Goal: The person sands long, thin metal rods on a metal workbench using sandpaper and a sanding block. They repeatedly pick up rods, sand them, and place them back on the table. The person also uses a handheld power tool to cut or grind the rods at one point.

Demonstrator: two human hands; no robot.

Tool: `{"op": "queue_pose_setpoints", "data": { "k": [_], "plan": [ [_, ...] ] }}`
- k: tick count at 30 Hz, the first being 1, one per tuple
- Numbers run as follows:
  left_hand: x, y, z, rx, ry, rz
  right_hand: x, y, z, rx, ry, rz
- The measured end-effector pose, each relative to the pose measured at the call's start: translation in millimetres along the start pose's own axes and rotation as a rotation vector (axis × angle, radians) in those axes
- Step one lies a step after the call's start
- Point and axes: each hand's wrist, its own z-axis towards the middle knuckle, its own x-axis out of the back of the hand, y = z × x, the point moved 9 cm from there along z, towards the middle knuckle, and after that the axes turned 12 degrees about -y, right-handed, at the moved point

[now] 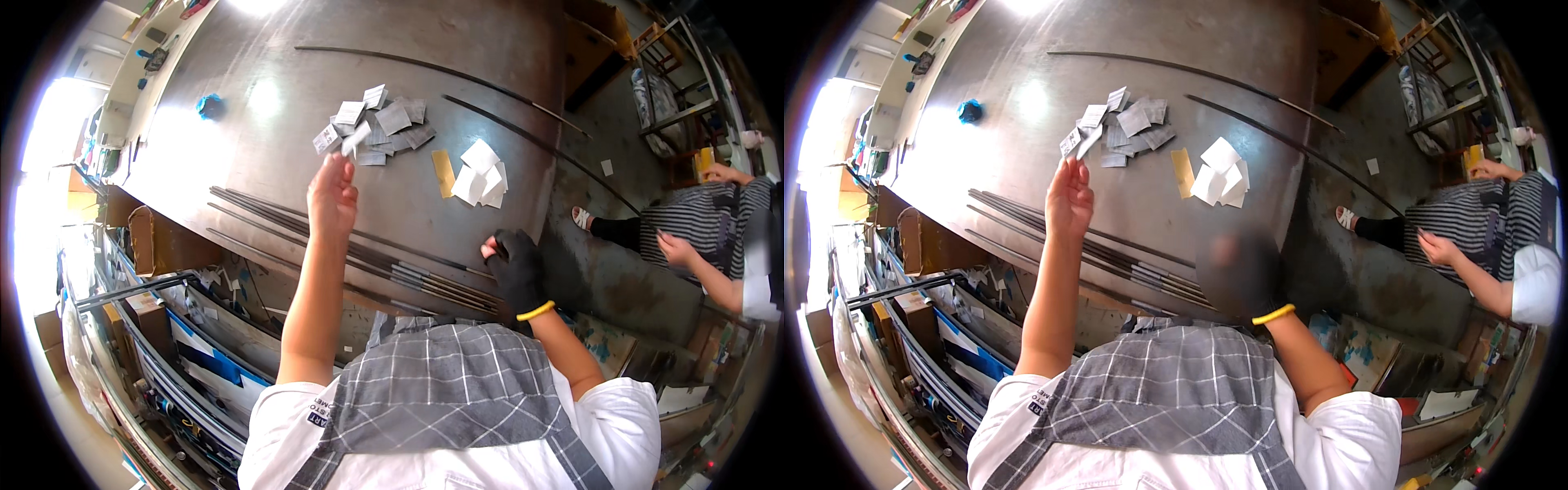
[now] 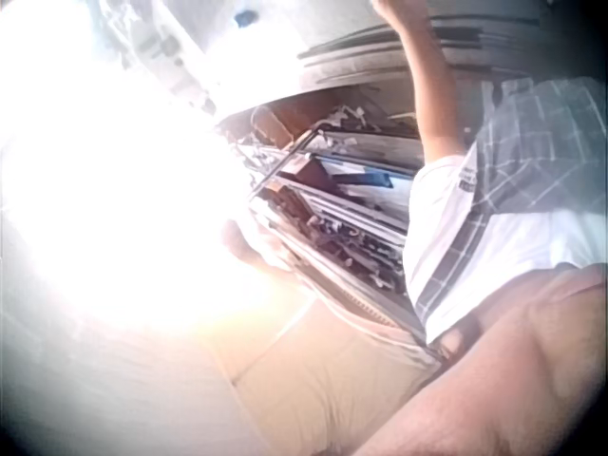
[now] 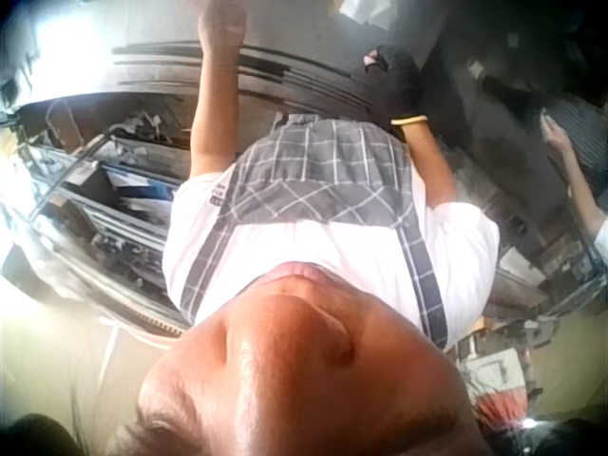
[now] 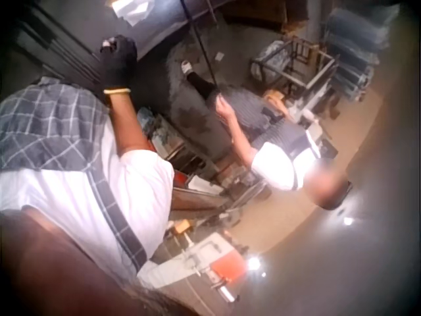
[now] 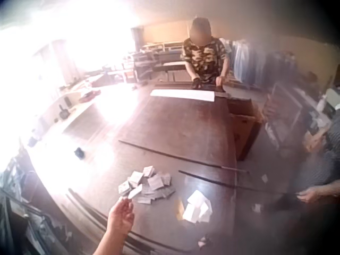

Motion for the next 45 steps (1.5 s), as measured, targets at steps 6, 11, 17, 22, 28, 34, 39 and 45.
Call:
{"op": "queue_pose_setpoints", "data": {
  "k": [6, 11, 17, 22, 28, 34, 39, 45],
  "plan": [
    [-24, -80, -61, 0.324, -0.279, -0.561, -70, -4, 54, -0.056, -0.254, 0.605],
    [6, -101, -85, 0.308, -0.179, -0.298, -106, 1, 57, -0.44, -0.374, 0.732],
    [-14, -51, -65, -0.135, -0.218, 1.143, -79, 10, 51, -0.164, -0.282, 0.329],
    [-77, -60, -50, -0.396, -0.195, 1.846, -76, 12, 45, -0.195, -0.336, 0.29],
    [-64, -55, -58, -0.418, -0.151, 1.566, -68, 5, 45, 0.136, -0.187, 0.194],
    [-83, -38, -99, -0.494, -0.115, 1.38, -84, 22, 63, -0.204, -0.266, 0.543],
    [-41, -7, -99, -0.359, 0.014, 0.917, -11, 32, 100, -0.207, -0.194, 0.02],
    [-69, -19, -131, -0.586, -0.177, 1.348, -58, -14, 46, -0.242, -0.45, 0.57]
  ]
}}
